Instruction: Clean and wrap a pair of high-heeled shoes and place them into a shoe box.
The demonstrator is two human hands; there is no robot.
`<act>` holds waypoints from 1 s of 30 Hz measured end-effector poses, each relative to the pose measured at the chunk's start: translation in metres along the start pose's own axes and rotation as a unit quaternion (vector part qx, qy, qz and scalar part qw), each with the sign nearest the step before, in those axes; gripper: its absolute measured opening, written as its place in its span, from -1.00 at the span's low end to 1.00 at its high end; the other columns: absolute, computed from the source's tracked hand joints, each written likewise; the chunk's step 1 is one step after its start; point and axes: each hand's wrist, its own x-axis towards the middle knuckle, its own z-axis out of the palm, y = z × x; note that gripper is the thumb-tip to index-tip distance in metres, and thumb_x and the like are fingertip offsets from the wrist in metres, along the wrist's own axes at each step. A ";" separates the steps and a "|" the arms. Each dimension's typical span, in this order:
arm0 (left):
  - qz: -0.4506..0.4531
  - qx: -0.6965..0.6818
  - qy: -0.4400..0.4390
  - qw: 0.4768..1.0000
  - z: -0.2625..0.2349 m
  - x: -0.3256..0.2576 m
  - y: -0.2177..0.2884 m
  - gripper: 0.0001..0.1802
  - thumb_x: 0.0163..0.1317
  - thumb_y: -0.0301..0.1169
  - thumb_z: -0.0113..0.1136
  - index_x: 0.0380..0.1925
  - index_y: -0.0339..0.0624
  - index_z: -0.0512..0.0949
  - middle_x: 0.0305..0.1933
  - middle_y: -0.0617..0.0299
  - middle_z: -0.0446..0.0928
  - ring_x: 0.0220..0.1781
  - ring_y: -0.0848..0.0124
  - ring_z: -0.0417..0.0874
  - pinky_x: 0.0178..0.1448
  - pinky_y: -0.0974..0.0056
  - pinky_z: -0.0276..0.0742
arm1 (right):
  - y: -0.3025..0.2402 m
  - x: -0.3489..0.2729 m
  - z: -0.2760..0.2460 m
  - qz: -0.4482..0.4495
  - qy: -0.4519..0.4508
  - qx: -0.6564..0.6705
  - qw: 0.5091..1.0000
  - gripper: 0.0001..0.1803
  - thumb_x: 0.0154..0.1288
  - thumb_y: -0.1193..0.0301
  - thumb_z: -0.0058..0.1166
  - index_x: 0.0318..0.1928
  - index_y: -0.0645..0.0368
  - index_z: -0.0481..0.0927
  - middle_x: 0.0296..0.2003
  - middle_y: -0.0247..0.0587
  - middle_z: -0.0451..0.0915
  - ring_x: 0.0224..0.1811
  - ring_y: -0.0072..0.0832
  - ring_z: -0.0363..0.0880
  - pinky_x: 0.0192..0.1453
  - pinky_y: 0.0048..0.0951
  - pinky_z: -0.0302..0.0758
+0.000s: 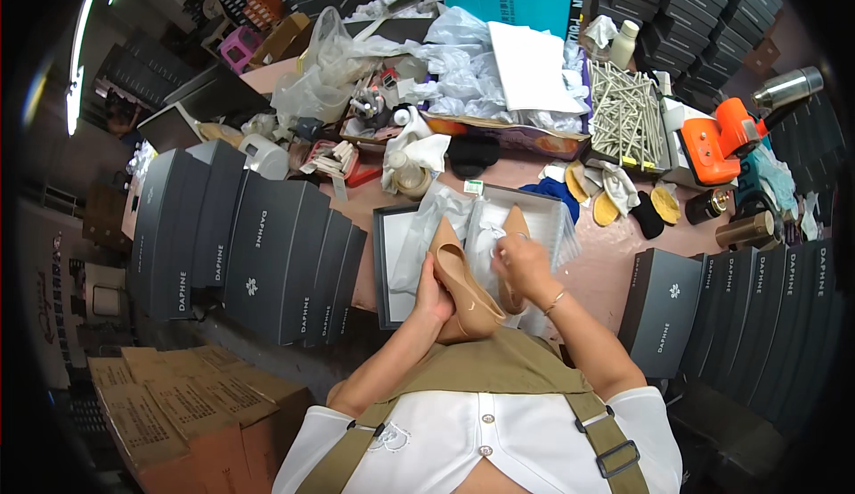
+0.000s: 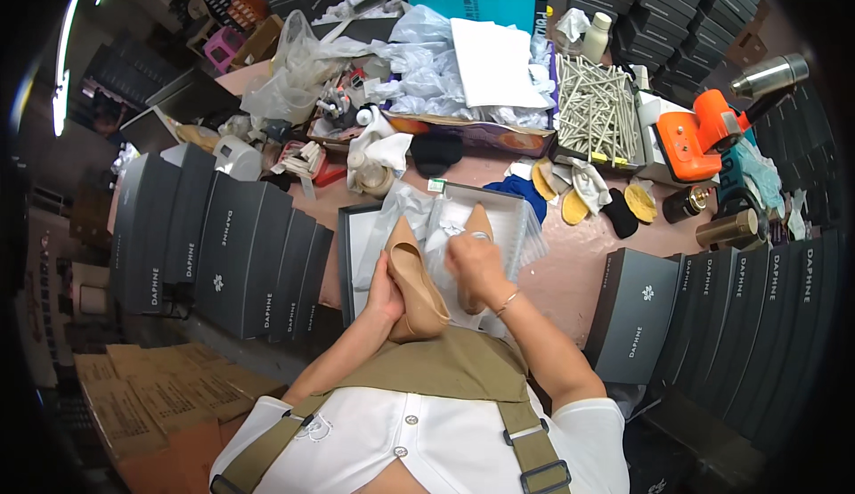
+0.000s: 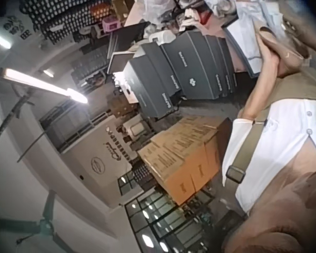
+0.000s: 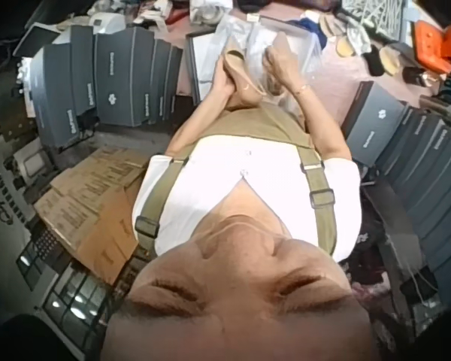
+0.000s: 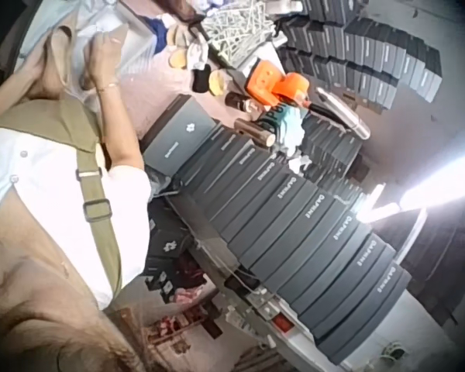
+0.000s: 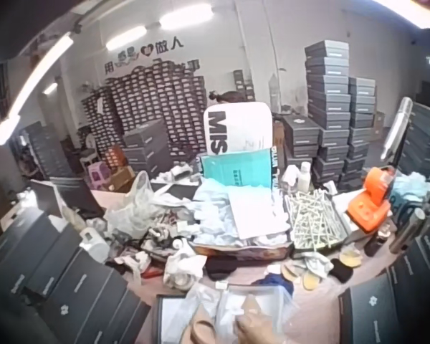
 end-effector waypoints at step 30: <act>0.019 0.261 -0.122 0.957 0.001 0.049 0.058 -0.24 0.29 0.28 -0.17 0.17 -0.16 0.30 0.08 0.07 0.47 0.04 0.23 0.56 0.11 0.16 0.50 | -0.091 0.028 0.008 0.063 -0.233 0.239 0.940 -0.15 0.38 -0.22 -0.57 0.10 0.33 0.44 0.10 0.29 0.40 0.31 0.04 0.21 0.39 0.19 -0.18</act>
